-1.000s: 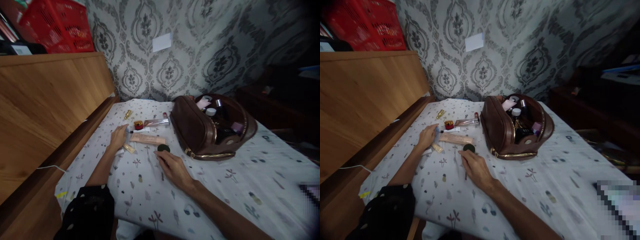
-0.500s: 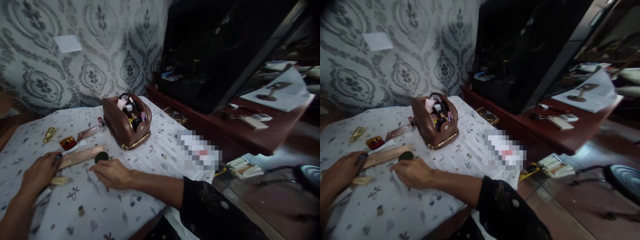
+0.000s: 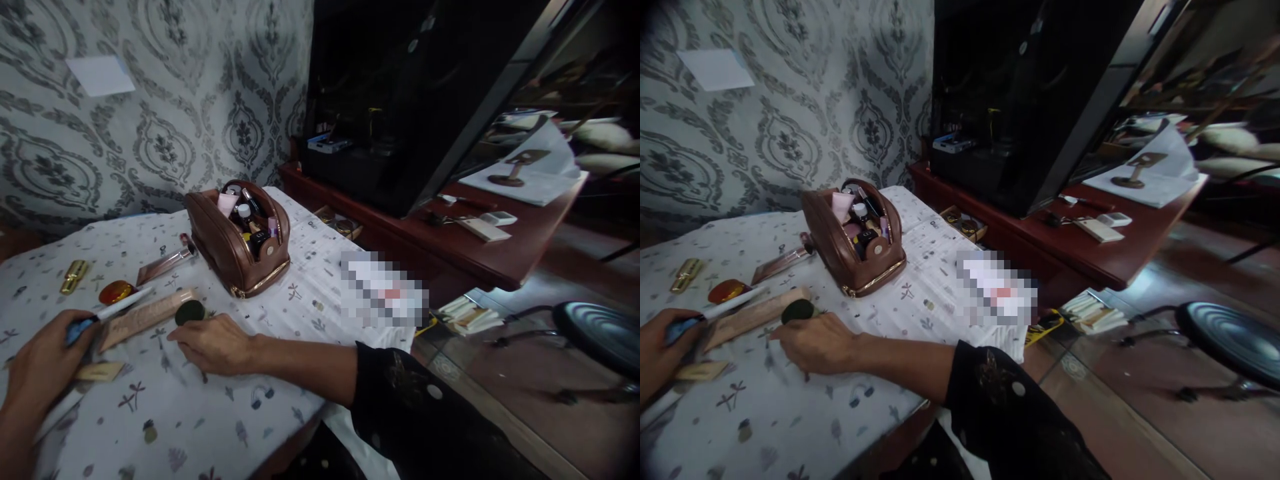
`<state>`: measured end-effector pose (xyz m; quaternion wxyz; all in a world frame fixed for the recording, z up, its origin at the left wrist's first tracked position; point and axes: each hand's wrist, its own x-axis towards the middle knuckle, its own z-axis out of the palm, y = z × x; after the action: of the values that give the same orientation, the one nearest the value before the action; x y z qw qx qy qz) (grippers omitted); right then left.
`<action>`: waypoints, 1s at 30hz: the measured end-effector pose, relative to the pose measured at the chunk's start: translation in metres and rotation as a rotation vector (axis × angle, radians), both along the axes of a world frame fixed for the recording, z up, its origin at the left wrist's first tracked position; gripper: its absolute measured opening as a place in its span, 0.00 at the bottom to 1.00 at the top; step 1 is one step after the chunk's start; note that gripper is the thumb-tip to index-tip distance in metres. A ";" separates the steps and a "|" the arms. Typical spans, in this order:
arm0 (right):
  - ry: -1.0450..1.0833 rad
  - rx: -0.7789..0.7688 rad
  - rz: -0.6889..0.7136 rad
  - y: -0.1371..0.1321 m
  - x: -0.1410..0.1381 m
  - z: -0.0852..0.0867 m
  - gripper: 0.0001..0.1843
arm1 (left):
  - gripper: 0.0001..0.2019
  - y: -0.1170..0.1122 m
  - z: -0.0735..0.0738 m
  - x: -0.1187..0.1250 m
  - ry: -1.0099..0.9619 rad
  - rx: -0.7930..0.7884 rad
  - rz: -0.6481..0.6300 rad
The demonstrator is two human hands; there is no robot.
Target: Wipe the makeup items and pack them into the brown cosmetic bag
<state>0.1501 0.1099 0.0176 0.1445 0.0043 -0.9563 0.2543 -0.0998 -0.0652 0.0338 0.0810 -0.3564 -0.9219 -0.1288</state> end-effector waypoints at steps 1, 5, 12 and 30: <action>0.002 -0.006 -0.001 0.001 -0.001 0.000 0.15 | 0.10 0.001 0.002 0.005 0.003 0.066 0.007; -0.012 -0.003 0.010 0.004 -0.003 -0.004 0.15 | 0.08 0.010 0.013 0.024 0.034 0.326 0.053; 0.293 -0.204 0.076 0.009 -0.007 -0.019 0.11 | 0.09 0.021 0.016 0.040 -0.043 0.493 -0.083; 0.524 0.035 -0.073 0.026 -0.005 -0.016 0.12 | 0.09 0.036 0.031 0.110 -0.336 0.562 -0.631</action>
<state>0.1446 0.1355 0.0018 0.3963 0.0382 -0.8900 0.2223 0.0101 -0.0291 0.0650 -0.0195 -0.5582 -0.6978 -0.4484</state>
